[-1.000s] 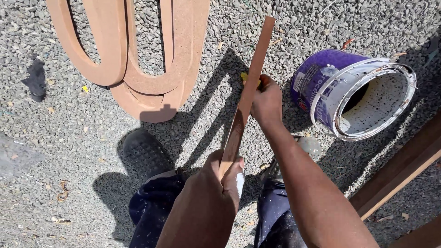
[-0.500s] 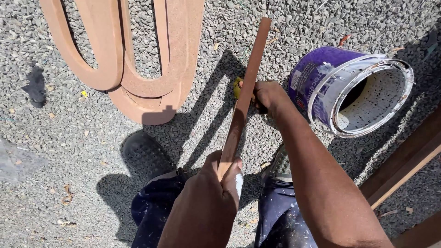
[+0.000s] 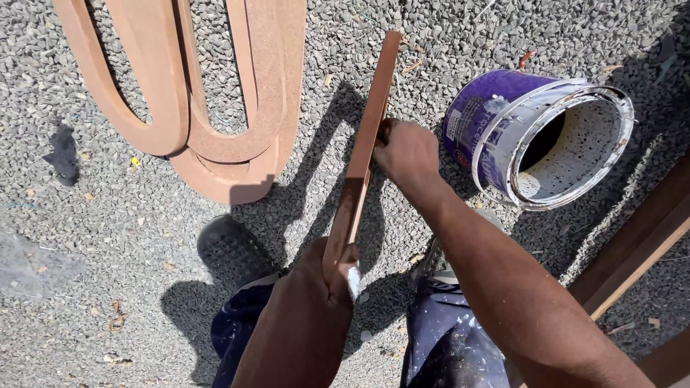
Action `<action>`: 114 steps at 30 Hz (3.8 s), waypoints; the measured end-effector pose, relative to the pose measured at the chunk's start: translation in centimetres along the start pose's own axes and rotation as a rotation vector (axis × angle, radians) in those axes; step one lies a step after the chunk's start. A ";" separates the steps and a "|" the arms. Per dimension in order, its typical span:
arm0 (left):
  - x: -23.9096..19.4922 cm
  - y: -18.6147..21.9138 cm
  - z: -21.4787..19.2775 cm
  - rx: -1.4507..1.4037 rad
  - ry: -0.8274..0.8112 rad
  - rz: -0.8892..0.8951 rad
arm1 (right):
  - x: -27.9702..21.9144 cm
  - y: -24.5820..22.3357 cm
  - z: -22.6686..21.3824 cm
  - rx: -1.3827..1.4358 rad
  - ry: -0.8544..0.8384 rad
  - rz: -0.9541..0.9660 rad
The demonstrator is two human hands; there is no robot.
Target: Applying a dark wood stain to multiple U-shaped wooden furniture frames using a sponge and a can of stain.
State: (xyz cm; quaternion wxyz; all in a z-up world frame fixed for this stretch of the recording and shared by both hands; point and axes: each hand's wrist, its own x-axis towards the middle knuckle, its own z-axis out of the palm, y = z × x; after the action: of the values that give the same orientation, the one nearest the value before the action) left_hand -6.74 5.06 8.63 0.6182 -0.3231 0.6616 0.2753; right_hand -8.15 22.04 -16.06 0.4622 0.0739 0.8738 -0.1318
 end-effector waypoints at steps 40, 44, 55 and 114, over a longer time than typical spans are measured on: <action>3.1 -3.2 -4.1 -0.677 0.088 -0.096 | -10.6 -0.5 7.6 0.577 0.210 -0.152; 3.3 -3.1 -4.4 -0.623 0.099 -0.096 | -12.5 0.3 10.6 0.511 0.243 -0.212; 3.0 -3.2 -2.9 -0.483 0.081 -0.074 | -12.1 1.6 10.0 0.408 0.149 -0.044; 1.1 -2.4 11.3 -0.062 -0.158 0.070 | -1.9 19.2 -6.7 0.683 0.225 0.091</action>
State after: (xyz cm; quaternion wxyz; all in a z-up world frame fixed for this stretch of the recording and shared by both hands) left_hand 2.28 12.11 6.69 0.6479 -0.2963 0.6129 0.3418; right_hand -7.51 42.33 -14.00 0.3173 0.2771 0.8205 -0.3865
